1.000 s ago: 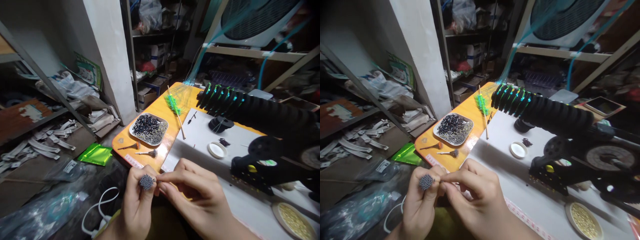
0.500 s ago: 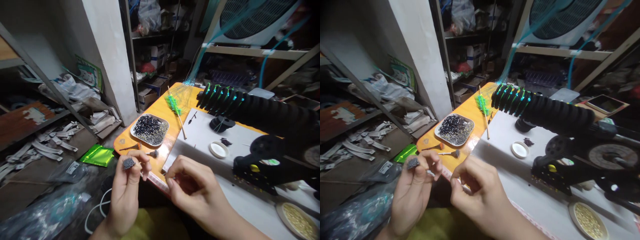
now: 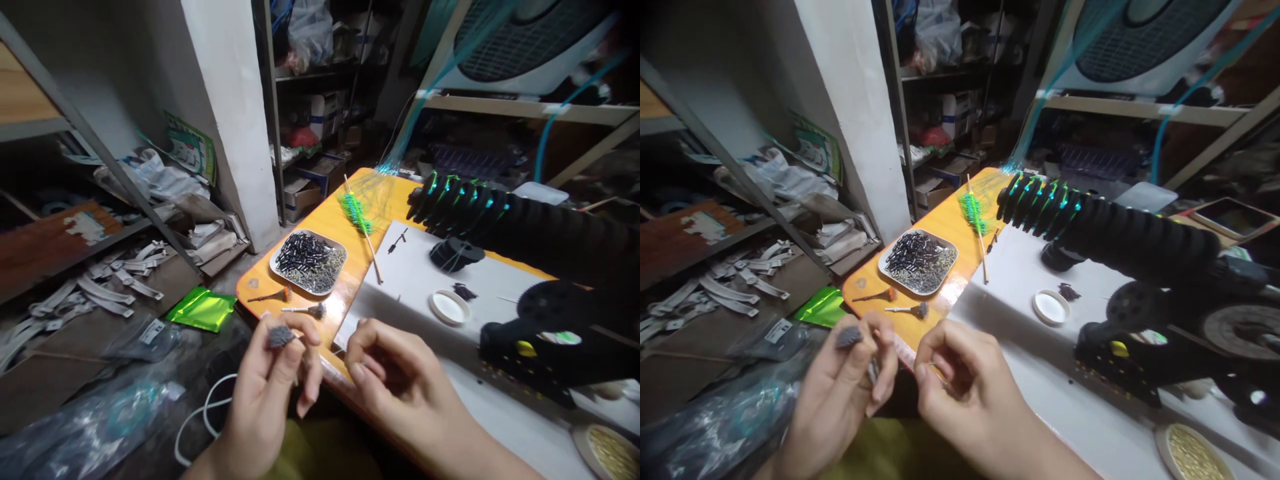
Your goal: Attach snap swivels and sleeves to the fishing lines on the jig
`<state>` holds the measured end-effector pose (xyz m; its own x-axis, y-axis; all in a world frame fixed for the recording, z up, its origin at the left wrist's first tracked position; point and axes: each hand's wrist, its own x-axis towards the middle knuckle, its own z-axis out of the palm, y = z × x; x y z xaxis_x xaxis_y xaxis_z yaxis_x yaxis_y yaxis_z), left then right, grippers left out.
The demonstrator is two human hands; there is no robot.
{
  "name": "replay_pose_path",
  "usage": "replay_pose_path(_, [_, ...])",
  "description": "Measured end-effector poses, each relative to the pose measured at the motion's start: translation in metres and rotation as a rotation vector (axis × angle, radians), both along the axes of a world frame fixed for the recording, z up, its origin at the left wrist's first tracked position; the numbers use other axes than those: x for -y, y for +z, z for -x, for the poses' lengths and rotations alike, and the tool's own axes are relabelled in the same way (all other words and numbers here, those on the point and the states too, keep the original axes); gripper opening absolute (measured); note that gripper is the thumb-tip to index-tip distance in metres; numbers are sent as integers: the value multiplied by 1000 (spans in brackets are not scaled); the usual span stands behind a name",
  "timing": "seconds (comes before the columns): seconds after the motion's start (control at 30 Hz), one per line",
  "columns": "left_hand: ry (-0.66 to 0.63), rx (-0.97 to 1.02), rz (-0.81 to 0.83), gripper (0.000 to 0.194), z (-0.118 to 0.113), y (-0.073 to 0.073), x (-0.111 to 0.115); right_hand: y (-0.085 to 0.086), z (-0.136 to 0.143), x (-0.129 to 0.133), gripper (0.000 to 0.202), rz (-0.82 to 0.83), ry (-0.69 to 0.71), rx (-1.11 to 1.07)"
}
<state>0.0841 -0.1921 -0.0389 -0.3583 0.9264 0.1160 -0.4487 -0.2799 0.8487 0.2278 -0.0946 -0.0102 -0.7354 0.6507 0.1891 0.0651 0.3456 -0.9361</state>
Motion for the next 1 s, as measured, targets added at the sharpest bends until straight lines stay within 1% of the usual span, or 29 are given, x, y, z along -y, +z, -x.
replay_pose_path(0.07, [-45,-36,41,20,-8,-7,2,0,-1,0,13,7,-23,-21])
replay_pose_path(0.13, [-63,-22,62,22,-11,-12,2,0,-1,-1,12,-25,-30,-56])
replay_pose_path(0.23, [-110,52,99,21,-13,-14,0,-1,-1,-2,10,-40,-33,-121])
replay_pose_path(0.33, [-132,77,105,21,-16,-17,-1,-4,-2,-1,10,-18,-101,-179])
replay_pose_path(0.4, [-132,21,119,20,-18,-20,0,-5,-2,1,9,5,-124,-199])
replay_pose_path(0.5, [-98,-144,156,17,-21,-28,3,-5,-2,2,8,43,-98,-210])
replay_pose_path(0.6, [-14,-217,180,18,-22,-33,5,-3,0,3,10,-13,-107,-176])
replay_pose_path(0.7, [15,-147,235,20,-25,-28,6,-2,0,5,12,-73,-107,-119])
replay_pose_path(0.8, [-4,49,296,24,-28,-18,4,-4,-1,5,12,-90,-97,-118])
replay_pose_path(0.83, [-27,125,277,24,-28,-15,3,-5,-1,5,11,-102,-94,-131])
replay_pose_path(0.9, [-99,234,185,22,-24,-10,1,-8,-2,3,10,-135,-92,-159])
replay_pose_path(1.0, [-178,256,44,23,-16,-6,0,-10,-3,0,12,-176,-108,-175])
